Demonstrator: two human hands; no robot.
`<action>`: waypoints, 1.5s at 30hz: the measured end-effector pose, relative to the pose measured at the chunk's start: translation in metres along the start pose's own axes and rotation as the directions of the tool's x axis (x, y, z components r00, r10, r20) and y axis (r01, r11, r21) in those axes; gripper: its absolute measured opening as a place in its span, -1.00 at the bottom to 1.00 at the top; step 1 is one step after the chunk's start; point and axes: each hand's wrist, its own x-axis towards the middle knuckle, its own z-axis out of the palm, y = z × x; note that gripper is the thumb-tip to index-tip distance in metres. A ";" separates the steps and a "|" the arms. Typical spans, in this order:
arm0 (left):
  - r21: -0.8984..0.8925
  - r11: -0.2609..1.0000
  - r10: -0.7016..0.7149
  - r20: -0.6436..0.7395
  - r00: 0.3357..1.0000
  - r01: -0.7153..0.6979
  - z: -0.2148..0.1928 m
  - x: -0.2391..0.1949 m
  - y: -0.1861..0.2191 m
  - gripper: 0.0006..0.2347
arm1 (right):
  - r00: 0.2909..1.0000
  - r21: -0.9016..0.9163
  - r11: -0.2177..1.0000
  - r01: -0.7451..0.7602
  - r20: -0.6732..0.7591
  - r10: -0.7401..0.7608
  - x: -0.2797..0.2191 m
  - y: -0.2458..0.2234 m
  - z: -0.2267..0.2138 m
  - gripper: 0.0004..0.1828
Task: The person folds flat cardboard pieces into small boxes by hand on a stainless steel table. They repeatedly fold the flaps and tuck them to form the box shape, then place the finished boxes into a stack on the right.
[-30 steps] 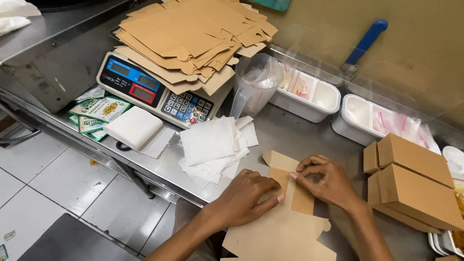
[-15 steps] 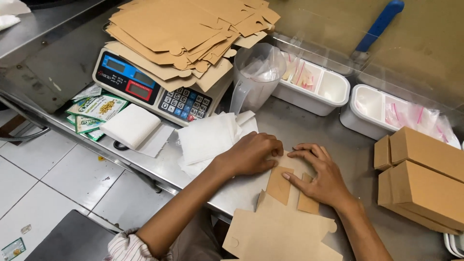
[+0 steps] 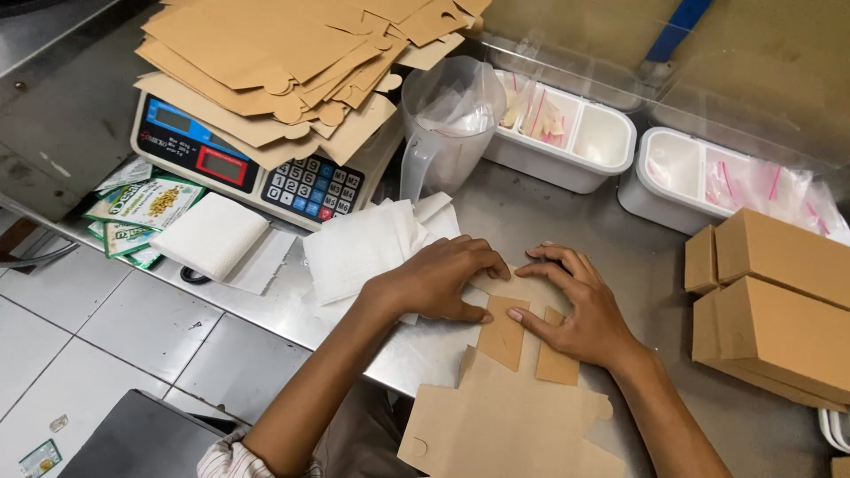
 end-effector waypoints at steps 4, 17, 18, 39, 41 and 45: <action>0.012 1.000 -0.001 0.059 0.998 0.000 -0.003 -0.001 0.001 -0.43 | 1.000 0.013 1.000 -0.006 -0.009 0.007 0.000 -0.002 -0.001 -0.52; 0.004 1.000 -0.012 0.080 0.997 0.012 0.001 -0.004 -0.001 -0.29 | 1.000 0.018 1.000 -0.011 -0.001 0.011 0.002 -0.002 -0.002 -0.52; 0.000 1.000 -0.006 0.063 0.998 0.006 0.002 -0.005 -0.001 -0.35 | 1.000 0.017 1.000 -0.012 -0.001 0.012 0.002 -0.002 -0.002 -0.53; 0.037 0.999 -0.031 0.087 0.996 0.028 -0.003 -0.003 0.005 -0.27 | 1.000 -0.003 1.000 -0.014 0.006 0.014 0.004 0.000 -0.002 -0.51; 0.038 0.999 -0.027 0.084 0.996 0.024 -0.002 -0.005 0.005 -0.27 | 1.000 -0.005 1.000 -0.010 0.007 0.010 0.003 0.001 -0.001 -0.51; 0.076 0.997 0.032 -0.002 0.999 -0.032 0.004 -0.007 0.004 -0.43 | 1.000 -0.009 1.000 -0.009 0.009 0.009 0.003 -0.001 -0.003 -0.53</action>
